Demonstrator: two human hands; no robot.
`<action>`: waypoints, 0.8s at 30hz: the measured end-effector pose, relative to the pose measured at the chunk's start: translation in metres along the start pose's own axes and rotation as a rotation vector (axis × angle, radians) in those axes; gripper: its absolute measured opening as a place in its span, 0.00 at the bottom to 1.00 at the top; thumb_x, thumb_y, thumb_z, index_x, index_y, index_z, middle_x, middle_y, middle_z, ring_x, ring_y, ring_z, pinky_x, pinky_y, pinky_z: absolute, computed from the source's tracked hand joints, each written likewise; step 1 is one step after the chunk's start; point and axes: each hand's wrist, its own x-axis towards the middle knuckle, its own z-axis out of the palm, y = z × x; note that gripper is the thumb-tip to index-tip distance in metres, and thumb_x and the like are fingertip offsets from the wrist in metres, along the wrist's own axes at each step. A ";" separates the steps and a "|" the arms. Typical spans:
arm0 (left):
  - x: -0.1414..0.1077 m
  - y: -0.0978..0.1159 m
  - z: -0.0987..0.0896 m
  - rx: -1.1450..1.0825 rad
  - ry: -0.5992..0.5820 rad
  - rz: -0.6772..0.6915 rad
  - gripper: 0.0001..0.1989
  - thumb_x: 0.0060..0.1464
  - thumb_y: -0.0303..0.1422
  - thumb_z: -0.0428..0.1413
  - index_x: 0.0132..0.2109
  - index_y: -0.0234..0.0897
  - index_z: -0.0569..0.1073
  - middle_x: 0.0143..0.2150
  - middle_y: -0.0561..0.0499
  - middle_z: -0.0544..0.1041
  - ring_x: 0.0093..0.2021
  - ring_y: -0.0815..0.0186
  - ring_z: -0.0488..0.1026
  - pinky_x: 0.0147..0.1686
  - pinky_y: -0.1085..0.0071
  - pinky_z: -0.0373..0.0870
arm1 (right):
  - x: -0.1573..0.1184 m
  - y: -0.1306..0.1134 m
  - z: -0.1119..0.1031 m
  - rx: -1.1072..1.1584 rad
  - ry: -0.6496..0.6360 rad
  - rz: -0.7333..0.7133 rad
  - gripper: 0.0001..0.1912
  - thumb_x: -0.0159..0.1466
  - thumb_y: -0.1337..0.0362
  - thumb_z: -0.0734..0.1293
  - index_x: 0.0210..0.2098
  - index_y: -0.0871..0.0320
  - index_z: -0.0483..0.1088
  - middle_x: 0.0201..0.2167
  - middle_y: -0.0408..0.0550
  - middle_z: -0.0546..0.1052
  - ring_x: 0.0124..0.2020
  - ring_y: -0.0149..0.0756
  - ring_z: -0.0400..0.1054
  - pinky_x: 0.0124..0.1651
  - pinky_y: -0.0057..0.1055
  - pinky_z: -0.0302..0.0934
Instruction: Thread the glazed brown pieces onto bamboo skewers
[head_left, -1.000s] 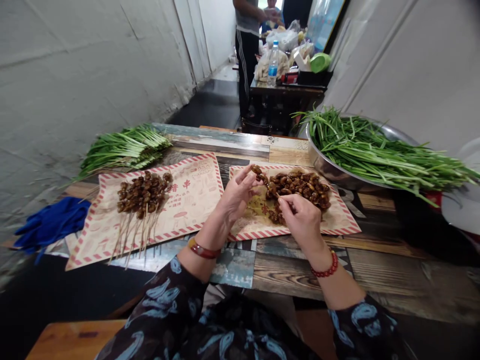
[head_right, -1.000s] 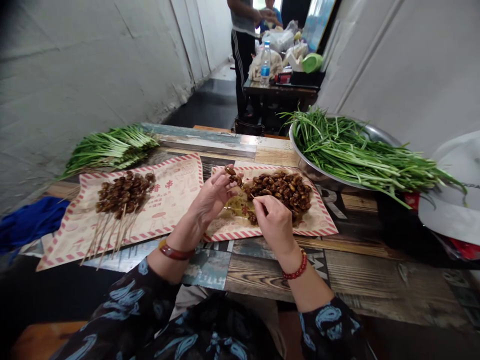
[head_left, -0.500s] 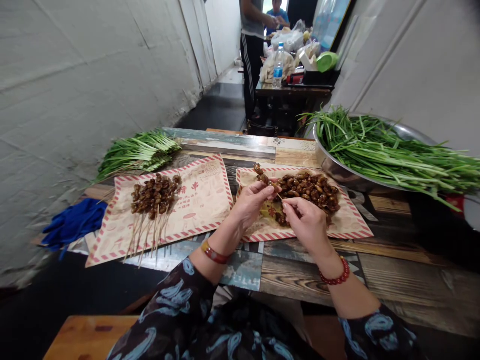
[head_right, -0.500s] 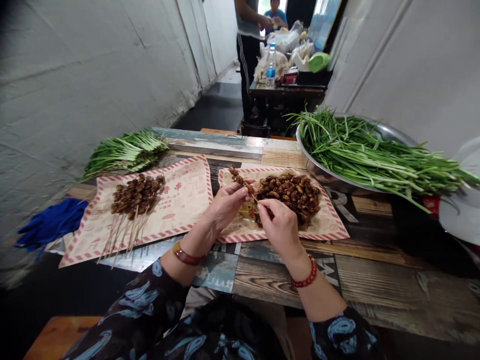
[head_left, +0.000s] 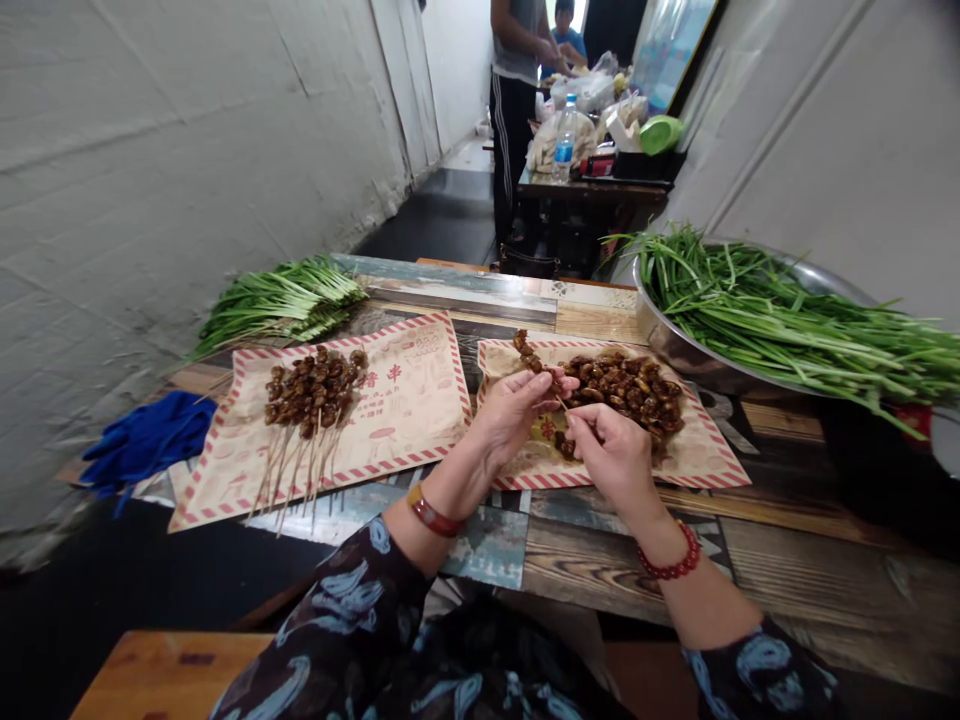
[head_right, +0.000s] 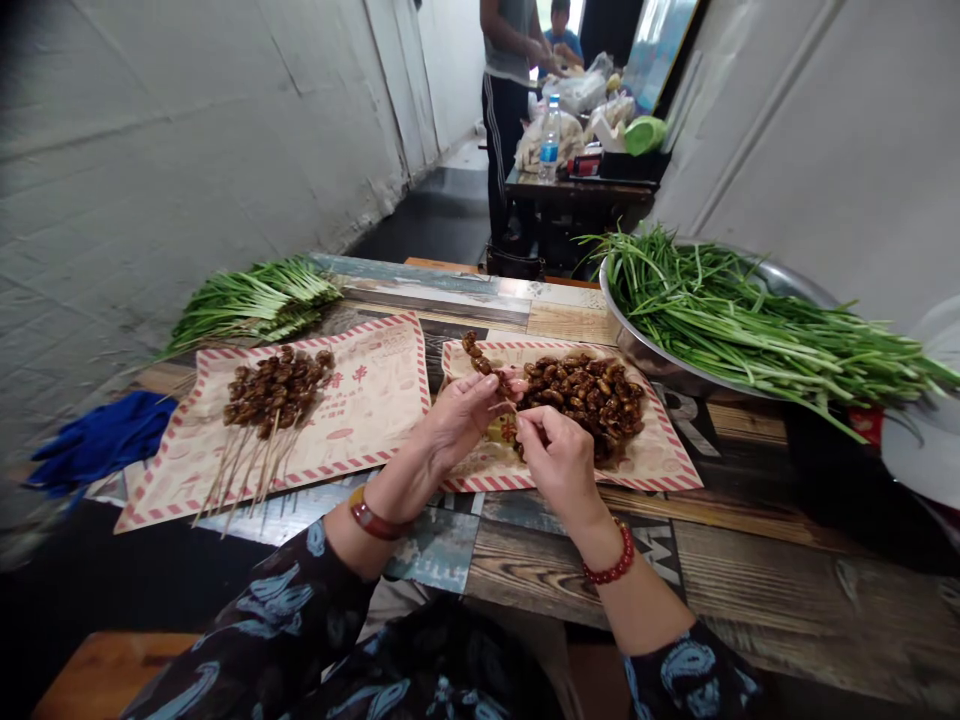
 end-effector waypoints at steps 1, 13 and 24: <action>-0.001 -0.001 0.001 0.002 -0.001 -0.010 0.17 0.44 0.39 0.67 0.40 0.33 0.79 0.39 0.44 0.81 0.39 0.65 0.76 0.43 0.70 0.66 | 0.000 0.000 0.000 0.011 -0.007 0.007 0.12 0.66 0.57 0.62 0.33 0.55 0.72 0.23 0.43 0.77 0.22 0.32 0.70 0.25 0.27 0.62; 0.002 0.009 -0.001 0.017 0.123 0.067 0.23 0.41 0.45 0.68 0.41 0.35 0.78 0.39 0.46 0.80 0.36 0.70 0.74 0.36 0.74 0.66 | 0.001 0.000 0.000 0.155 -0.041 0.099 0.13 0.65 0.55 0.64 0.33 0.57 0.72 0.23 0.43 0.76 0.18 0.28 0.67 0.23 0.25 0.62; 0.003 0.016 -0.004 0.002 0.138 0.096 0.17 0.39 0.38 0.70 0.36 0.33 0.79 0.34 0.48 0.80 0.38 0.68 0.75 0.39 0.74 0.66 | -0.001 0.001 0.001 0.257 -0.150 0.190 0.14 0.65 0.54 0.64 0.34 0.58 0.72 0.22 0.42 0.75 0.17 0.26 0.65 0.22 0.23 0.59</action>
